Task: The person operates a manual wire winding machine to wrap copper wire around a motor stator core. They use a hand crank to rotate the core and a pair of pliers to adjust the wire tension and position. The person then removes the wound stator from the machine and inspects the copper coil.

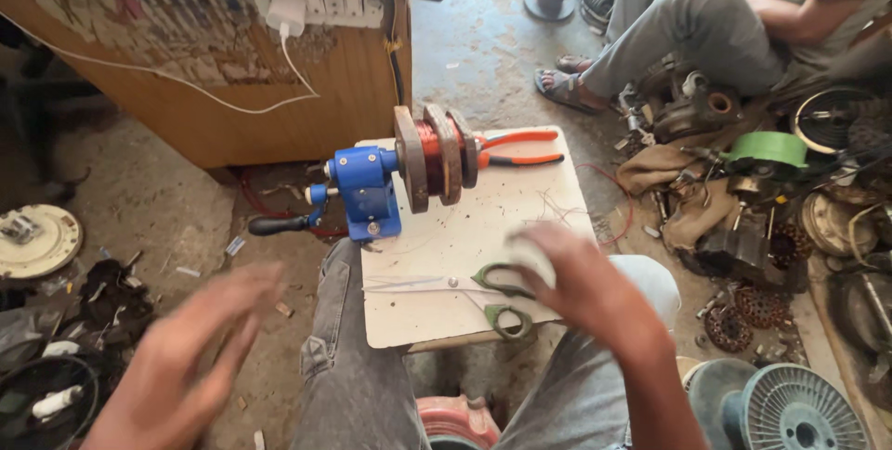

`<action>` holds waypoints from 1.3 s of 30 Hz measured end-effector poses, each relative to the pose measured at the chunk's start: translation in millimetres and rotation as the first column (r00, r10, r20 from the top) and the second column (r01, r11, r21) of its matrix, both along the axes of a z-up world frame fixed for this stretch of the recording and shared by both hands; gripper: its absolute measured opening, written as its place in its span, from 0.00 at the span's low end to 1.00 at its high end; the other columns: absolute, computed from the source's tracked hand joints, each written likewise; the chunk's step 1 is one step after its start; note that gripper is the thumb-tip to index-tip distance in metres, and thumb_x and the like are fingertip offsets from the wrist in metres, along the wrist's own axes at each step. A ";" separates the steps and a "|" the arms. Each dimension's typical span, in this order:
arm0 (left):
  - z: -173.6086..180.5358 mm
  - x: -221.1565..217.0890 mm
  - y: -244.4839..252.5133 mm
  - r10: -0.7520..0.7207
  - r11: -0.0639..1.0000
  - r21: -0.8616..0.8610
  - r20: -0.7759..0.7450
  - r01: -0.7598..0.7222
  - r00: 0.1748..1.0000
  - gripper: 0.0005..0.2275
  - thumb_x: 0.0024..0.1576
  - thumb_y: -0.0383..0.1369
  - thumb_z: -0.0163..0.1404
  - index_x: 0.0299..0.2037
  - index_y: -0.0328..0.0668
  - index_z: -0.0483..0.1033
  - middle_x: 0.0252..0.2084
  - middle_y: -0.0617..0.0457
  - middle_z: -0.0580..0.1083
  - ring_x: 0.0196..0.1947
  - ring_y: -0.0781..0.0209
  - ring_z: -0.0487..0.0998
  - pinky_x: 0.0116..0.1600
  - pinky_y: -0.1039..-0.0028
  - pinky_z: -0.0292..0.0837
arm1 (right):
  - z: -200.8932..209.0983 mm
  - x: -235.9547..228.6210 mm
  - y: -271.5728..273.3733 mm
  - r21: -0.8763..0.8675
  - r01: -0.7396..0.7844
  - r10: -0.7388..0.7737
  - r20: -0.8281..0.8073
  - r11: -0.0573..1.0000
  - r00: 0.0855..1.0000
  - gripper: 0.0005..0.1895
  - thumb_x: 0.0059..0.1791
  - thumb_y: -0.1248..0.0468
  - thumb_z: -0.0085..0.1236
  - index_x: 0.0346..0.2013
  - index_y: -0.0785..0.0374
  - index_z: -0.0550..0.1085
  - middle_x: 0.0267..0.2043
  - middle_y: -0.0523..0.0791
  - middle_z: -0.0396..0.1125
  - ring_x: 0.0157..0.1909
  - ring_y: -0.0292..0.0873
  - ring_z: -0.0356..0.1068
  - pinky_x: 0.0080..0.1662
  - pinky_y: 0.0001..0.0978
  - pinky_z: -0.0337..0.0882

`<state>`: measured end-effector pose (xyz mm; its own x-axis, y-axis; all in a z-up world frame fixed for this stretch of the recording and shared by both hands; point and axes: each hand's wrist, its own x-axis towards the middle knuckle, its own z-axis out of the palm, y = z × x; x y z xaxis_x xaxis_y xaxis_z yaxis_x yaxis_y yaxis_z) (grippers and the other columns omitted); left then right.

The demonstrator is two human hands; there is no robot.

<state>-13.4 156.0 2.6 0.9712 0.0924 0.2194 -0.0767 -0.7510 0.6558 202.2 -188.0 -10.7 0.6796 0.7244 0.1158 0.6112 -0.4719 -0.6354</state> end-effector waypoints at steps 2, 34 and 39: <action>26.4 49.6 -17.3 -0.037 0.997 -0.054 0.180 0.048 0.983 0.15 0.60 0.25 0.50 0.57 0.39 0.74 0.62 0.44 0.75 0.65 0.48 0.75 0.66 0.62 0.69 | -8.8 40.0 9.9 -0.050 0.087 -0.078 0.150 0.995 0.986 0.21 0.48 0.62 0.66 0.55 0.59 0.74 0.52 0.54 0.71 0.56 0.58 0.71 0.57 0.44 0.70; 31.0 266.3 -30.1 -0.496 0.580 -0.806 -0.466 -0.120 0.732 0.30 0.49 0.58 0.51 0.48 0.38 0.81 0.38 0.49 0.82 0.34 0.63 0.81 0.42 0.72 0.79 | -7.9 97.8 57.2 0.690 0.717 0.017 -0.722 0.101 0.692 0.20 0.51 0.57 0.57 0.51 0.67 0.69 0.44 0.50 0.71 0.42 0.48 0.71 0.45 0.44 0.75; 30.2 264.8 -30.4 -0.462 0.602 -0.780 -0.515 -0.171 0.722 0.27 0.48 0.57 0.54 0.46 0.44 0.82 0.37 0.52 0.80 0.32 0.64 0.79 0.40 0.73 0.77 | 46.4 91.0 58.9 0.832 0.555 0.069 -0.554 0.007 0.830 0.21 0.58 0.46 0.50 0.40 0.63 0.66 0.40 0.54 0.71 0.42 0.50 0.75 0.45 0.45 0.75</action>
